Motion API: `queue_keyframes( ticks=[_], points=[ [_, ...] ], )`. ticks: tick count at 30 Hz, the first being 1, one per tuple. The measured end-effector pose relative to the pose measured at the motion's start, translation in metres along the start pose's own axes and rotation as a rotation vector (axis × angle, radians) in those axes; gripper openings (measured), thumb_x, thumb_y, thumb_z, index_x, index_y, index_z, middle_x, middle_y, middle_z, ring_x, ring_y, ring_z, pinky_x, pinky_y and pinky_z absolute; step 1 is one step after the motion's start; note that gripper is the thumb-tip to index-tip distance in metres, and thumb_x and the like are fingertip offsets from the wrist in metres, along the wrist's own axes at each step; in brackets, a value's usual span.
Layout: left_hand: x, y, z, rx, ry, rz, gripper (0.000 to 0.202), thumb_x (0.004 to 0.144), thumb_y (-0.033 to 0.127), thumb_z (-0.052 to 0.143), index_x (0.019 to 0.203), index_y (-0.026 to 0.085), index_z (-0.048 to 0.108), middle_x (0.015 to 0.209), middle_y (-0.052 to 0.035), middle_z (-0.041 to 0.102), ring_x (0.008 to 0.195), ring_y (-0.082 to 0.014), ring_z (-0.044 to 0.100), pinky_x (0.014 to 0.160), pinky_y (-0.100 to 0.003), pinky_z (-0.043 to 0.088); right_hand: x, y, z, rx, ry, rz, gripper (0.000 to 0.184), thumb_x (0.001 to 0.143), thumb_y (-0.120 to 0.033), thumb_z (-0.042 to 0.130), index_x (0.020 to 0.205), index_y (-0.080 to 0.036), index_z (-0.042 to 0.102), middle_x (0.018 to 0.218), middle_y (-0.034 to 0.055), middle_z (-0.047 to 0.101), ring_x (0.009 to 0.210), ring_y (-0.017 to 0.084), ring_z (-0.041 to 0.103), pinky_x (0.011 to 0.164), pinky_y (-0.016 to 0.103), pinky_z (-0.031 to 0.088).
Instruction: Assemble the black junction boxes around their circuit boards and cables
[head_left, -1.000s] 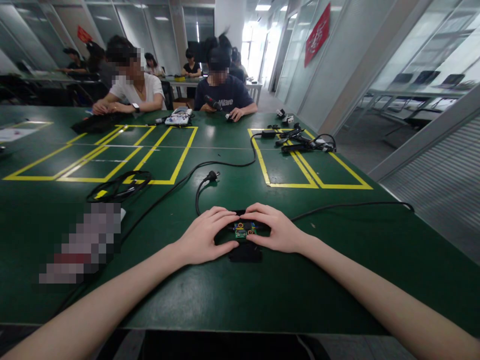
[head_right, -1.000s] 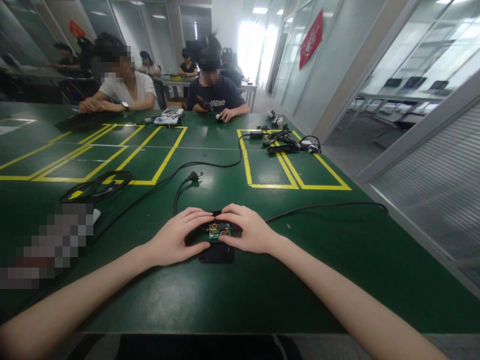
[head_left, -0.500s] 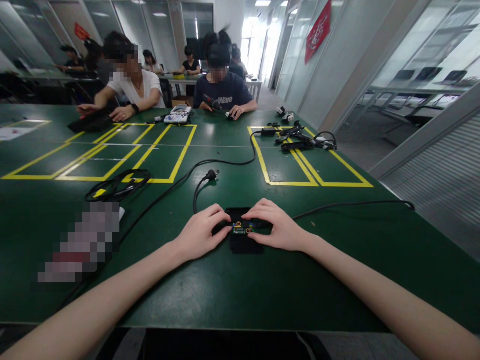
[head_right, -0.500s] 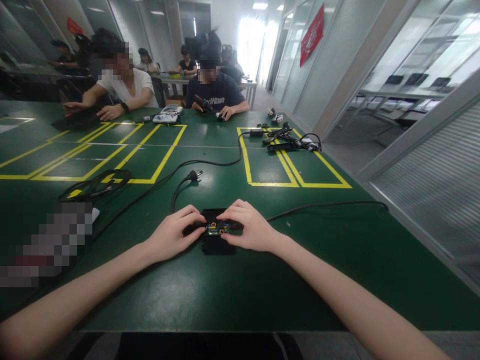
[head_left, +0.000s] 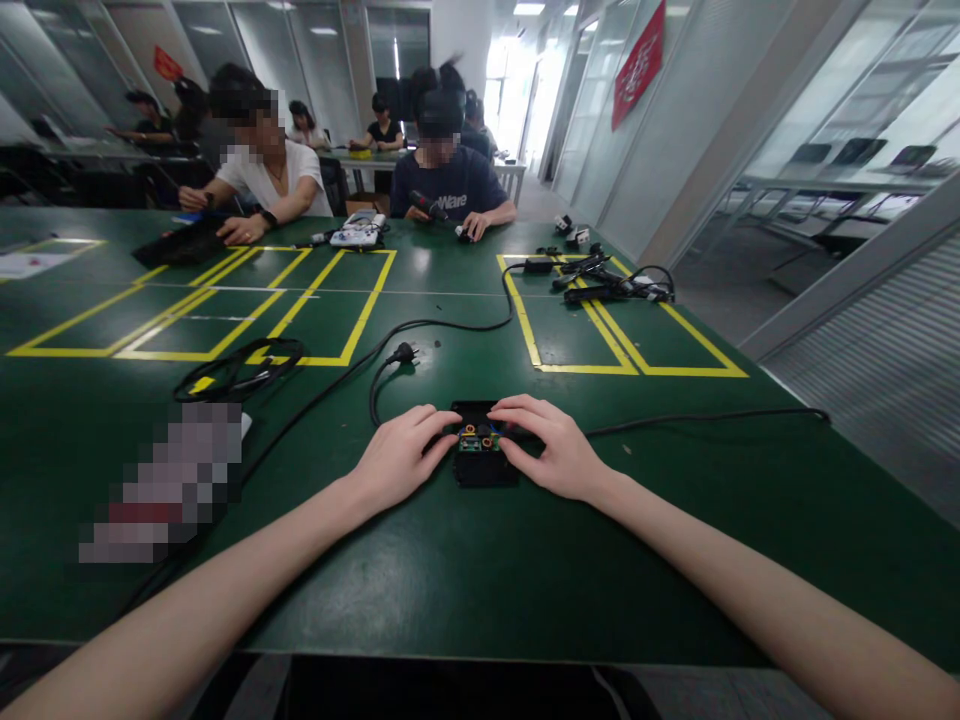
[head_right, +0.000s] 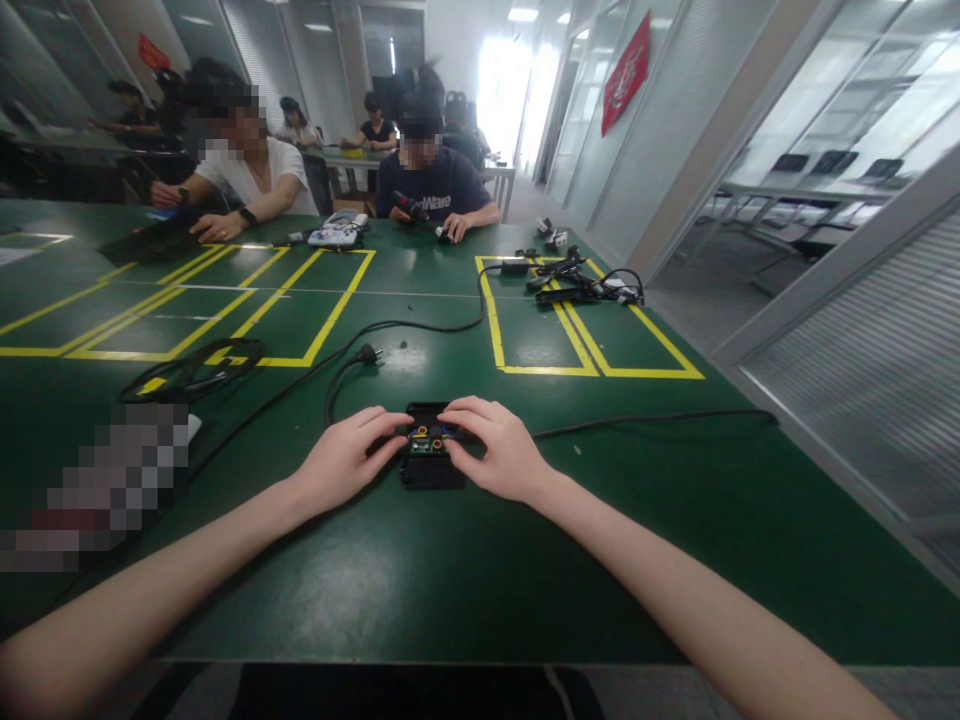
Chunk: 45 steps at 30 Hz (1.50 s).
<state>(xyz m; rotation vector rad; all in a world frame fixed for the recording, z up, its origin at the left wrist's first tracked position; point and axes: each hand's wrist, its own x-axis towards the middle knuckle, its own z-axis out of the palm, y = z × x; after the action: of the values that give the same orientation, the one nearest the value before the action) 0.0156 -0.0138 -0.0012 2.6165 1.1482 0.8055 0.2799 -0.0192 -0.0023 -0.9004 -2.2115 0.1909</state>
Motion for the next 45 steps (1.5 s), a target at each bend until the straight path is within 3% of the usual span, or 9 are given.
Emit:
queue_keyframes(
  ticks=[3,9,17,29,45],
  points=[
    [0.001,-0.001,-0.001,-0.009,0.027,0.008,0.017,0.107,0.027,0.055,0.114,0.021,0.069,0.098,-0.0043,0.071,0.089,-0.0197,0.070,0.080,-0.031,0.057,0.000,0.008,-0.010,-0.017,0.000,0.018,0.023,0.092,-0.019,0.060,0.112,-0.021,0.072,0.111,0.0106,0.076,0.101,0.026,0.072,0.088,0.041,0.059],
    [0.002,0.001,-0.005,-0.135,0.060,-0.012,0.017,0.106,0.026,0.055,0.106,0.020,0.071,0.097,-0.0050,0.071,0.090,-0.0198,0.069,0.082,-0.032,0.057,0.000,0.022,-0.024,-0.016,-0.207,-0.026,0.012,0.095,-0.022,0.060,0.096,-0.019,0.072,0.089,0.0081,0.075,0.079,0.022,0.069,0.072,0.035,0.056],
    [-0.001,0.006,-0.014,-0.281,0.061,0.061,0.013,0.100,0.021,0.059,0.098,0.017,0.071,0.090,-0.0050,0.071,0.083,-0.0174,0.068,0.075,-0.029,0.054,-0.003,0.010,-0.030,0.130,-0.155,-0.070,0.009,0.092,-0.018,0.061,0.089,-0.019,0.069,0.071,0.0005,0.065,0.056,0.012,0.056,0.054,0.024,0.043],
    [-0.003,0.007,-0.014,-0.315,-0.077,0.100,0.014,0.096,0.022,0.059,0.096,0.018,0.072,0.087,-0.0048,0.071,0.079,-0.0173,0.067,0.071,-0.028,0.054,-0.005,0.008,-0.033,0.115,-0.321,-0.063,0.007,0.085,-0.016,0.059,0.084,-0.019,0.066,0.070,-0.0002,0.065,0.058,0.012,0.058,0.057,0.023,0.043],
    [-0.003,0.005,-0.009,-0.210,0.002,0.025,0.011,0.096,0.020,0.062,0.095,0.019,0.072,0.089,-0.0042,0.071,0.081,-0.0176,0.068,0.073,-0.029,0.054,-0.002,0.011,-0.029,-0.042,-0.247,-0.091,0.010,0.088,-0.018,0.057,0.085,-0.019,0.067,0.070,0.0006,0.070,0.054,0.012,0.060,0.055,0.024,0.040]
  ],
)
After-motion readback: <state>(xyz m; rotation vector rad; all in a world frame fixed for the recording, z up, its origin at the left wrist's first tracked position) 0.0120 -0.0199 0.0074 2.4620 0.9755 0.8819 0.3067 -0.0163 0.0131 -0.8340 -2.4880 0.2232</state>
